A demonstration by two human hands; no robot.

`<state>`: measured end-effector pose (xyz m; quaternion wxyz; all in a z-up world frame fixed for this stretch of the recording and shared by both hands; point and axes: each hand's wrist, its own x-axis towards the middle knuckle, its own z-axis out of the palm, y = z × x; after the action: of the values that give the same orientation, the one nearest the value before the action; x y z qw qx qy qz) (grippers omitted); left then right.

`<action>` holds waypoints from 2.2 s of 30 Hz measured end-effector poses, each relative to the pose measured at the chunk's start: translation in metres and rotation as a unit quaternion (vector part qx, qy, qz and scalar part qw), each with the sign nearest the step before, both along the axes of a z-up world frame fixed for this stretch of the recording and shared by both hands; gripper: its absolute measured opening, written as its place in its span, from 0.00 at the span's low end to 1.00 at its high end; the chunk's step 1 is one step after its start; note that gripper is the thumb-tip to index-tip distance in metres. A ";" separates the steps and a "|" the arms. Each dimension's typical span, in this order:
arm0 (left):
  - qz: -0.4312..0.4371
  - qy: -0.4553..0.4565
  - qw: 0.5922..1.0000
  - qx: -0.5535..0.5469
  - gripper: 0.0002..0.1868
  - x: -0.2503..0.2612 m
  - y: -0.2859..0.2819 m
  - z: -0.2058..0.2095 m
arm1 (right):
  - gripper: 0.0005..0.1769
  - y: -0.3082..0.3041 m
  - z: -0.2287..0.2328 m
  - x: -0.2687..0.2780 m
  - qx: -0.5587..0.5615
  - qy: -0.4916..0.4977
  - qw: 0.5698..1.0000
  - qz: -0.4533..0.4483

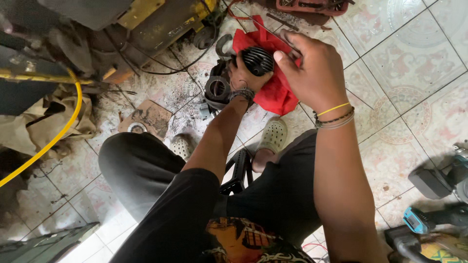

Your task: The person cleans a circular metal part and a larger cylindrical engine component using a red cloth and a metal tool. They wipe the surfaces and scrape debris from the grooves of the parts while sitting on a stool.

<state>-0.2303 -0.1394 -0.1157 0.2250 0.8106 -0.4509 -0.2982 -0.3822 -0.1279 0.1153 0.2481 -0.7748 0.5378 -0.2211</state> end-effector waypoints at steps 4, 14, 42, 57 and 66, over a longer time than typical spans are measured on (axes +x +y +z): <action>-0.016 -0.030 0.999 -0.036 0.71 -0.005 0.000 -0.011 | 0.25 -0.005 0.002 -0.002 0.025 -0.029 0.999 -0.005; 0.003 -0.021 1.000 -0.022 0.73 0.016 0.005 -0.009 | 0.22 -0.011 0.003 0.002 0.021 -0.033 0.999 0.013; -0.074 0.022 0.993 -0.087 0.37 0.076 -0.018 -0.012 | 0.22 -0.015 -0.009 0.013 0.006 0.003 0.999 0.041; -0.192 -0.039 0.975 -0.102 0.42 0.079 -0.011 -0.029 | 0.24 -0.018 -0.013 0.022 -0.001 0.023 0.998 0.050; -0.194 -0.044 0.977 -0.074 0.42 0.076 -0.015 -0.031 | 0.24 -0.020 -0.017 0.019 0.004 0.030 0.999 0.041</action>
<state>-0.1541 -0.1549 -0.1464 0.2022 0.7012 -0.6299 -0.2658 -0.3628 -0.1476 0.0981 0.2439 -0.8016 0.5136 -0.1848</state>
